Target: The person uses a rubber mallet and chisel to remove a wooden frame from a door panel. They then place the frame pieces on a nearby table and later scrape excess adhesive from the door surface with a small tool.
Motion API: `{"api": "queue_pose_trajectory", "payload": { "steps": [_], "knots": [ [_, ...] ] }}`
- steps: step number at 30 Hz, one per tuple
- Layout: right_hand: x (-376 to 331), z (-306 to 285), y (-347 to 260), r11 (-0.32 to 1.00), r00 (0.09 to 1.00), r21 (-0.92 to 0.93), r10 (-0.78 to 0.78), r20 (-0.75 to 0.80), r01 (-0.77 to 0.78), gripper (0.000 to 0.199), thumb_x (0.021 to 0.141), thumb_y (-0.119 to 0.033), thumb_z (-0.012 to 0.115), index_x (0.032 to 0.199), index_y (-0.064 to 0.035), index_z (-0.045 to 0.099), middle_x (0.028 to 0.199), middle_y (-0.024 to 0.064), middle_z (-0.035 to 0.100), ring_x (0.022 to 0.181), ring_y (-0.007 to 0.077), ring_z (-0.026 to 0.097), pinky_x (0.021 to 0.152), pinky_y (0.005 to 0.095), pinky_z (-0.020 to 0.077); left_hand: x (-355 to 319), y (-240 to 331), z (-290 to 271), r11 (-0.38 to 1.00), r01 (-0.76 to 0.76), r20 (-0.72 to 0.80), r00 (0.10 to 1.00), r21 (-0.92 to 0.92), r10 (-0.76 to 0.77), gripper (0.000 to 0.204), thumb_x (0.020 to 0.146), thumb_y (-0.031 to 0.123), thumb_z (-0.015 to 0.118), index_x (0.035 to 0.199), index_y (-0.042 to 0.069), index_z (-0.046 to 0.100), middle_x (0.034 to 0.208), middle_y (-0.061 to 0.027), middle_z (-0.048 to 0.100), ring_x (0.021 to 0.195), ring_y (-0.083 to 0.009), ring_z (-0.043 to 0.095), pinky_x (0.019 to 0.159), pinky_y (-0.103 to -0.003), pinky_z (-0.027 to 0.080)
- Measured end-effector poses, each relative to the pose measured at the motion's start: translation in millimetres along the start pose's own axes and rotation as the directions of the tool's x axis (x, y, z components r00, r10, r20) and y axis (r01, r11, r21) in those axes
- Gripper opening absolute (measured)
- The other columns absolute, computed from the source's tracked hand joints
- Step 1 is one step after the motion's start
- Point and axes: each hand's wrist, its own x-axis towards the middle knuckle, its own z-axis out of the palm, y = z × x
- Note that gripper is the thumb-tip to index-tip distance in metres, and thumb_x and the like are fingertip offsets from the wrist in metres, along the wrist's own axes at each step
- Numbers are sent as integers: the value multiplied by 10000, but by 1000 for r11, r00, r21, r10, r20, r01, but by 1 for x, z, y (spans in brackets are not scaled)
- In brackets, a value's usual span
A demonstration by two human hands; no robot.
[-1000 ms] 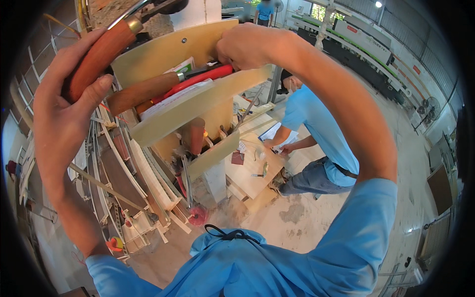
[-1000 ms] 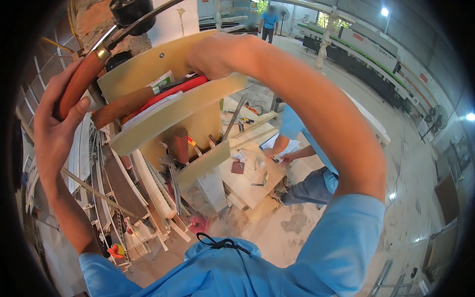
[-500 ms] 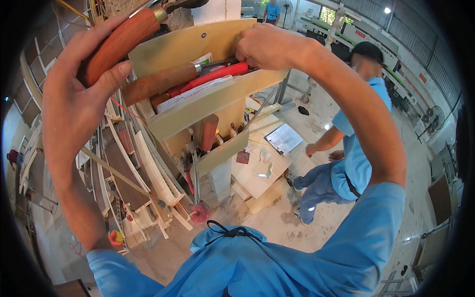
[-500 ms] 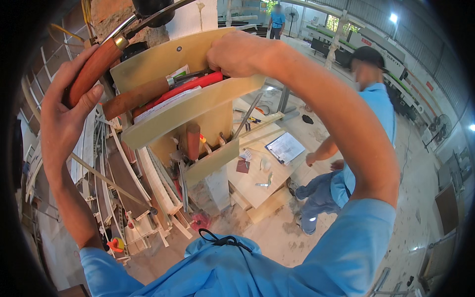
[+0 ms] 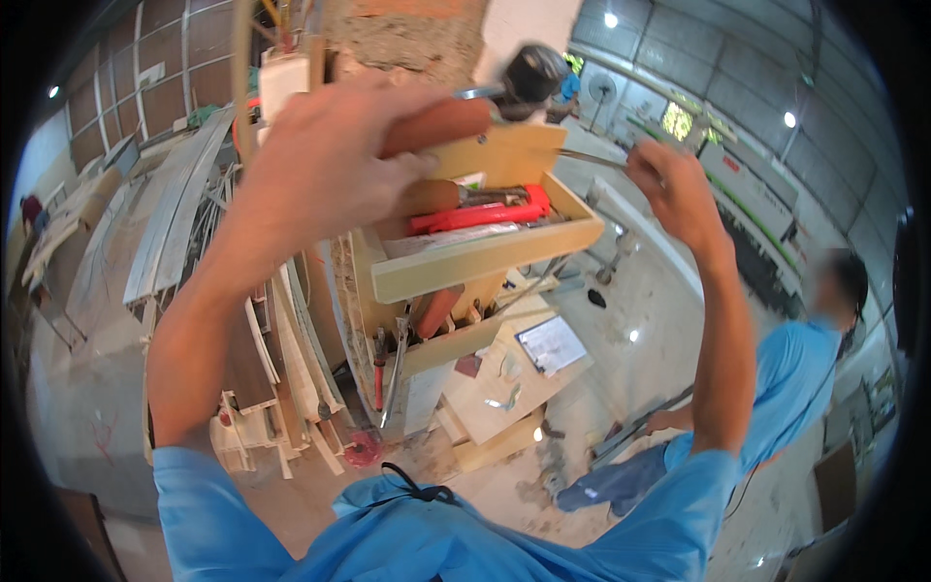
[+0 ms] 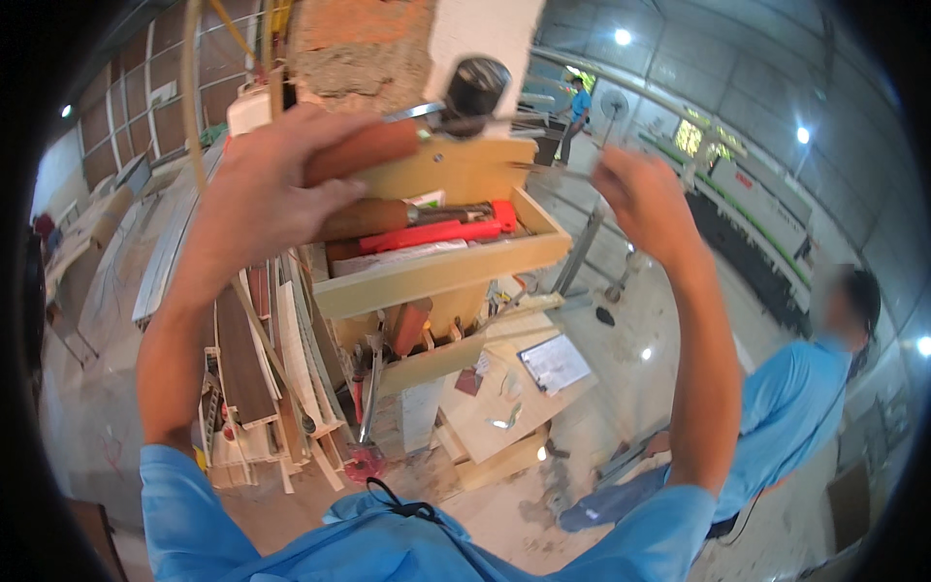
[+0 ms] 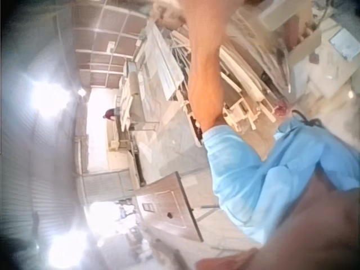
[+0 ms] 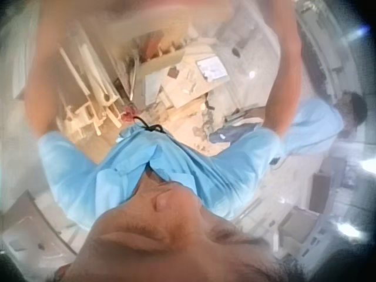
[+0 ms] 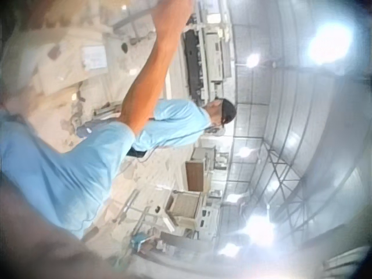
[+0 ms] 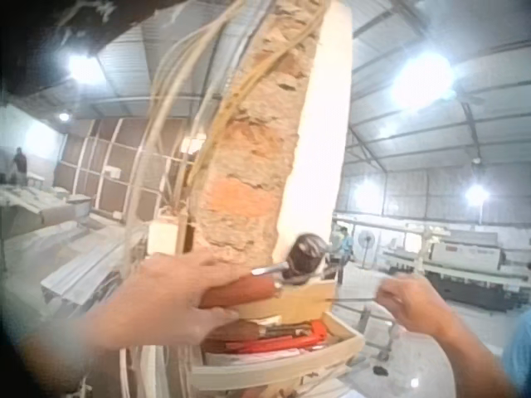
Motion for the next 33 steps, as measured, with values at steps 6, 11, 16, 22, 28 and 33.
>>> {"api": "queue_pose_trajectory", "payload": {
  "steps": [6,11,16,22,28,33],
  "knots": [
    [-102,30,34,558,836,778,542,-79,-289,85,934,-72,666,960,-13,612,868,45,654,791,153,621,774,301,495,9,14,15,998,-27,215,977,49,16,500,822,293,782,1294,178,668,1030,-110,649,986,-322,643,841,-445,499],
    [-145,69,31,-12,744,995,663,85,-104,111,939,-48,642,1038,-13,608,862,89,652,775,185,628,765,319,516,10,22,30,958,-208,348,929,199,130,496,845,323,748,1293,127,664,1107,-101,657,1124,-305,603,953,-464,469],
    [-160,81,28,-84,698,990,702,142,-117,88,947,-46,631,1030,-22,612,867,94,660,770,185,631,749,319,515,-1,24,42,931,-253,237,952,264,192,515,871,379,707,1287,79,668,1217,-125,658,1262,-318,535,1072,-452,388],
    [-165,99,18,-228,705,972,679,206,-64,99,958,-67,627,1043,-50,578,899,114,686,764,197,651,747,336,553,-4,39,38,907,-199,223,967,371,121,458,876,369,705,1214,60,709,1311,-129,623,1279,-306,522,1064,-439,367],
    [-177,130,-3,-379,708,925,648,280,-19,180,947,-42,617,1111,-44,543,905,164,701,749,221,668,723,334,558,7,38,46,947,-157,405,914,280,32,410,873,354,706,1161,63,721,1250,-107,653,1276,-280,537,1057,-455,387],
    [-200,138,-15,-420,692,907,665,281,35,303,935,-56,635,1216,-14,529,923,164,697,776,215,671,725,337,564,1,42,39,914,-176,254,964,365,84,300,814,293,717,1018,76,750,1186,-89,674,1239,-258,562,1030,-458,404]
  ]
}}
